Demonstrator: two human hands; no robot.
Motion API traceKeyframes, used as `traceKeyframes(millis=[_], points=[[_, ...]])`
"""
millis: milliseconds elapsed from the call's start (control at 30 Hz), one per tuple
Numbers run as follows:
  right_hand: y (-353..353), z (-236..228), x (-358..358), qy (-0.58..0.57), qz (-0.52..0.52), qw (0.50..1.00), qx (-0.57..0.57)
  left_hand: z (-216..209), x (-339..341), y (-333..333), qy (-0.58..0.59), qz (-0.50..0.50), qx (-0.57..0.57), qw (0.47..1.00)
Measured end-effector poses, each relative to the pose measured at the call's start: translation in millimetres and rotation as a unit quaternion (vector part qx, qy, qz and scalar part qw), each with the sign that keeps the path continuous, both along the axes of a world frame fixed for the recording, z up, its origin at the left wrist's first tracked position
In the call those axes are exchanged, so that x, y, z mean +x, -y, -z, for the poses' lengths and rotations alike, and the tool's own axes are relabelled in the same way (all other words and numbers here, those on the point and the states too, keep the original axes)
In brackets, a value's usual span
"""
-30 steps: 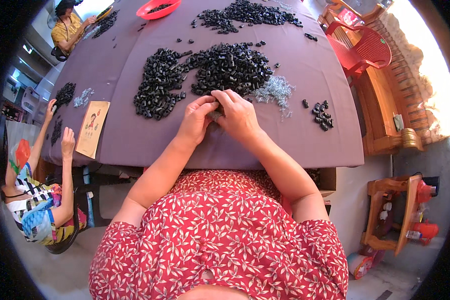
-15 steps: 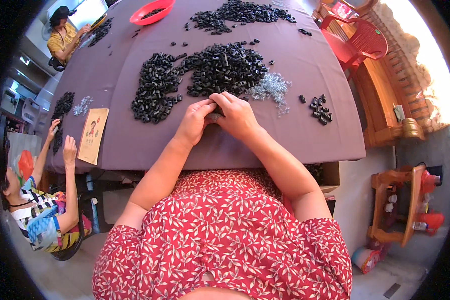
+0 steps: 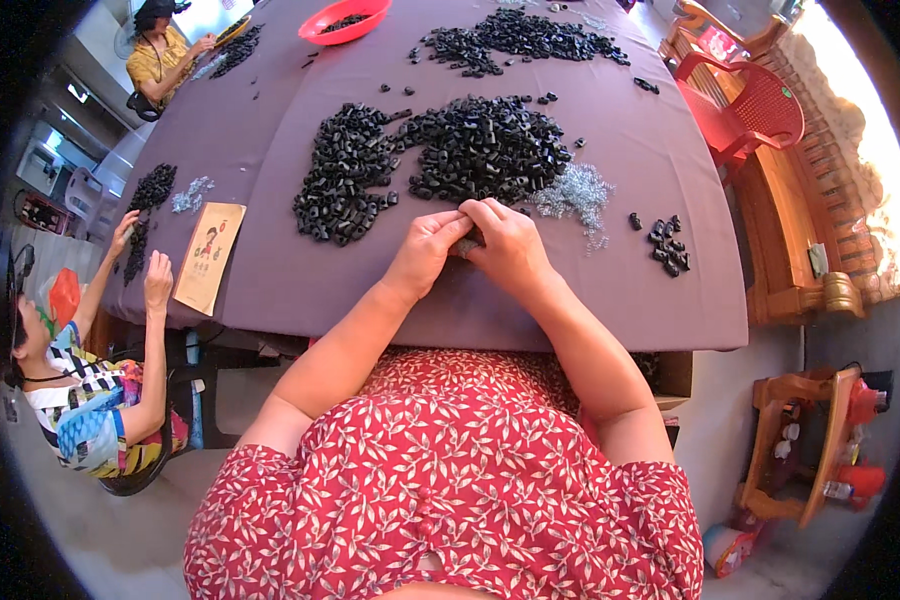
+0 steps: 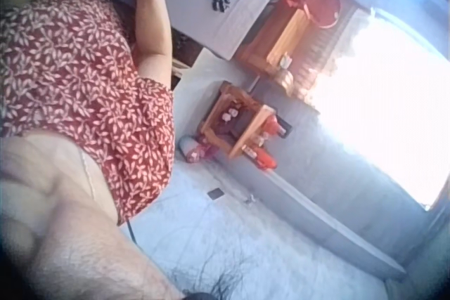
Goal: The person assembles small plastic components by hand, fitting clear plastic inserts into black plastic housings at a workbench.
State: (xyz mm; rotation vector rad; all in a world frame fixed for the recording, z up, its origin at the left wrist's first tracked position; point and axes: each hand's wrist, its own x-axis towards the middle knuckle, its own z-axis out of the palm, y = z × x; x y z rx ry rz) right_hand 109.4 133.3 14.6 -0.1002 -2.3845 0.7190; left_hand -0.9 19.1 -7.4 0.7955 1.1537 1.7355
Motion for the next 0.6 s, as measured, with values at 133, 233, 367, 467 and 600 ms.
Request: traceKeyframes(millis=[133, 233, 367, 467, 600], points=[[-2.0, 2.2, -2.5, -0.034, 0.003, 0.999, 0.039, -0.7, 1.3, 1.1, -0.025, -0.012, 0.007, 1.0], [-0.4, 5.8, -2.2, -0.031, 0.011, 0.999, 0.011, -1.0, 1.9, 0.3, -0.039, -0.014, 0.019, 0.999], [0.2, 4.3, -0.8, -0.034, 0.01, 0.999, 0.01, -3.2, 2.1, 2.0, -0.021, -0.004, 0.009, 1.0], [1.1, -0.2, 0.6, 0.003, 0.011, 1.0, 0.008, -2.6, 4.3, 0.9, -0.034, -0.024, 0.016, 0.999], [0.4, -0.6, 0.4, -0.005, 0.009, 1.0, 0.015, -0.1, 2.9, 0.5, -0.029, -0.018, 0.012, 0.999]])
